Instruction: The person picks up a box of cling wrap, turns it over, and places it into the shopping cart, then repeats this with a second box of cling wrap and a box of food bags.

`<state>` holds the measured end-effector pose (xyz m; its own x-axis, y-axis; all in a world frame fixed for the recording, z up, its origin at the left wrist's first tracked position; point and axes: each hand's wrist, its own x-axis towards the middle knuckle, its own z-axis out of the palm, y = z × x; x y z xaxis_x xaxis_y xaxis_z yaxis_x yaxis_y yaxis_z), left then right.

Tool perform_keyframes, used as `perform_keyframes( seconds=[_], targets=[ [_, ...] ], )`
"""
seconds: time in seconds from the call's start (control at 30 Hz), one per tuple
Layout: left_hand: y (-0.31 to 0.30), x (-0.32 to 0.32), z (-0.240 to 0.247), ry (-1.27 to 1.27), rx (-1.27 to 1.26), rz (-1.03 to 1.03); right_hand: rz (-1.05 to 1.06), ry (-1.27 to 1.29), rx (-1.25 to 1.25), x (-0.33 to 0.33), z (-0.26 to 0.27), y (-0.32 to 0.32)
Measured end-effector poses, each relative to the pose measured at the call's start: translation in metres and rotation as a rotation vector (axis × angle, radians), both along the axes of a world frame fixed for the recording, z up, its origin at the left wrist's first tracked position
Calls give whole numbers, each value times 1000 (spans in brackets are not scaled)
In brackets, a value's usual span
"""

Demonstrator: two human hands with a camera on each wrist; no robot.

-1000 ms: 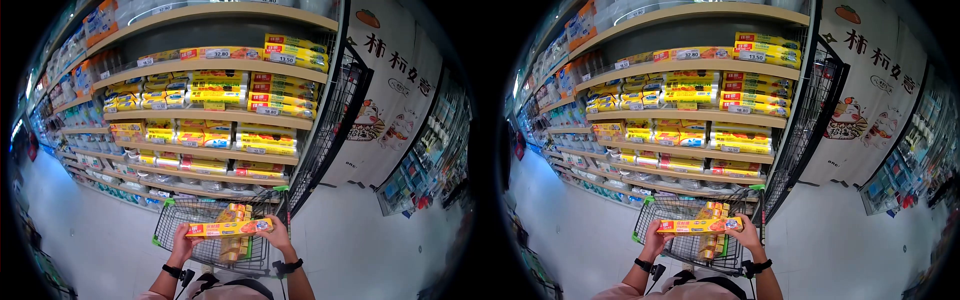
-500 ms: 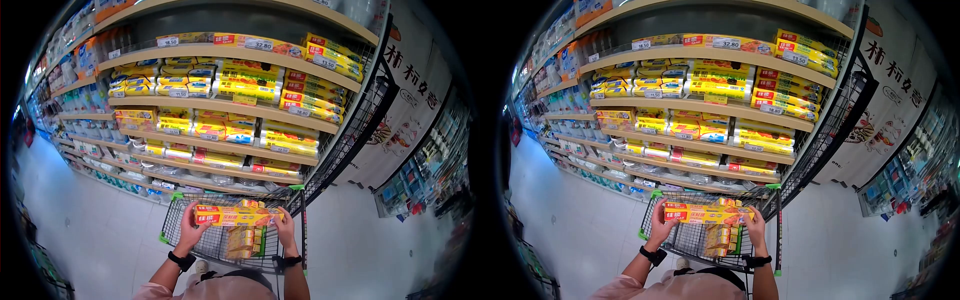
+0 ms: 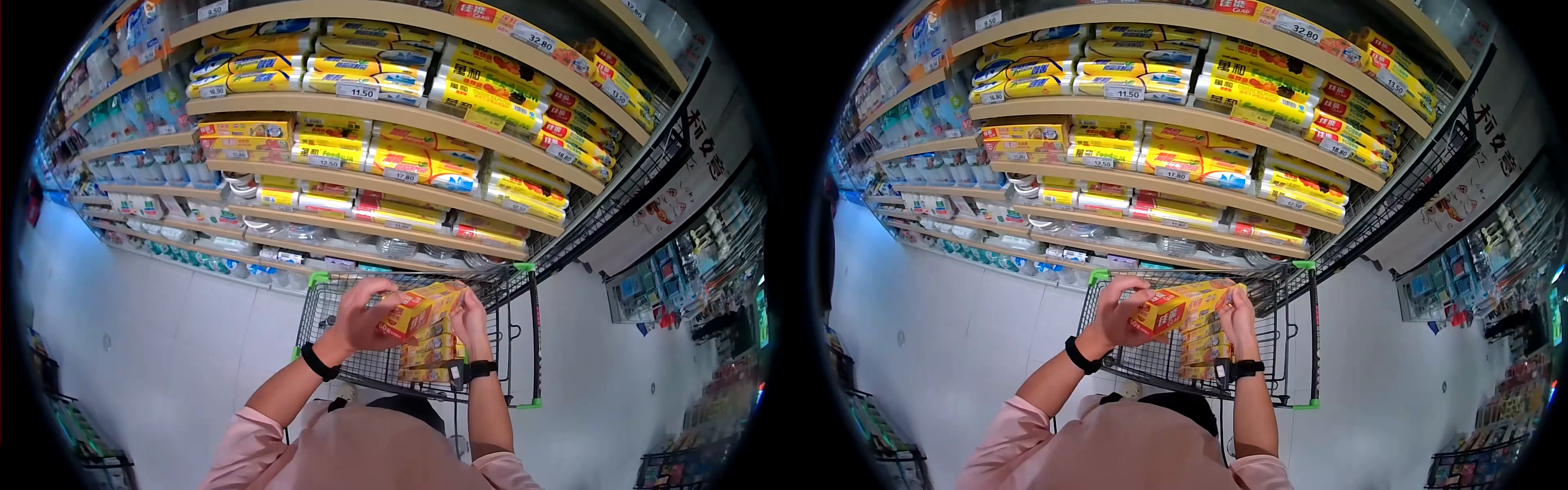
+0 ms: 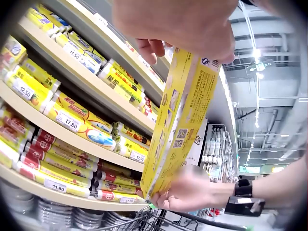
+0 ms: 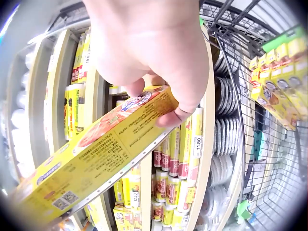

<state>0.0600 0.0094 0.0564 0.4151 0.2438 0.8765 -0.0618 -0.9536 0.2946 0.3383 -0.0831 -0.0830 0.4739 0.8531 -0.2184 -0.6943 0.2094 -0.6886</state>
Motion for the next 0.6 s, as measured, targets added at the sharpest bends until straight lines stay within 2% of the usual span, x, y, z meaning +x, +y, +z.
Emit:
perform_keyframes(
  seconds=[0.1, 0.17, 0.2, 0.27, 0.3, 0.4, 0.43, 0.5, 0.6],
  targets=[
    [16, -11, -26, -66, -74, 26, 73, 35, -17, -13, 5, 1],
    [25, -22, -51, -153, -386, 73, 79, 63, -156, -15, 3, 1],
    [28, -28, -55, -199, -536, 99, 126, 38, -135, -16, 3, -2],
    [24, -41, -64, -486, -1014, -91, 223, -11, -92, -17, 2, -7],
    [27, -46, -70, -508, -1010, 35, 304, -57, -44, -19, 3, -8],
    [31, -70, -107, -805, -1427, -21, 376, -279, -224, -49, 27, -9],
    [28, -75, -114, -843, -1493, 0, 391, -294, -222, -61, 40, -9],
    [22, -82, -128, -924, -1620, 46, 369, -278, -245, -64, 28, -5],
    [18, -101, -161, -740, -1902, 156, 312, -305, -359, -56, 6, -3]
  ],
)
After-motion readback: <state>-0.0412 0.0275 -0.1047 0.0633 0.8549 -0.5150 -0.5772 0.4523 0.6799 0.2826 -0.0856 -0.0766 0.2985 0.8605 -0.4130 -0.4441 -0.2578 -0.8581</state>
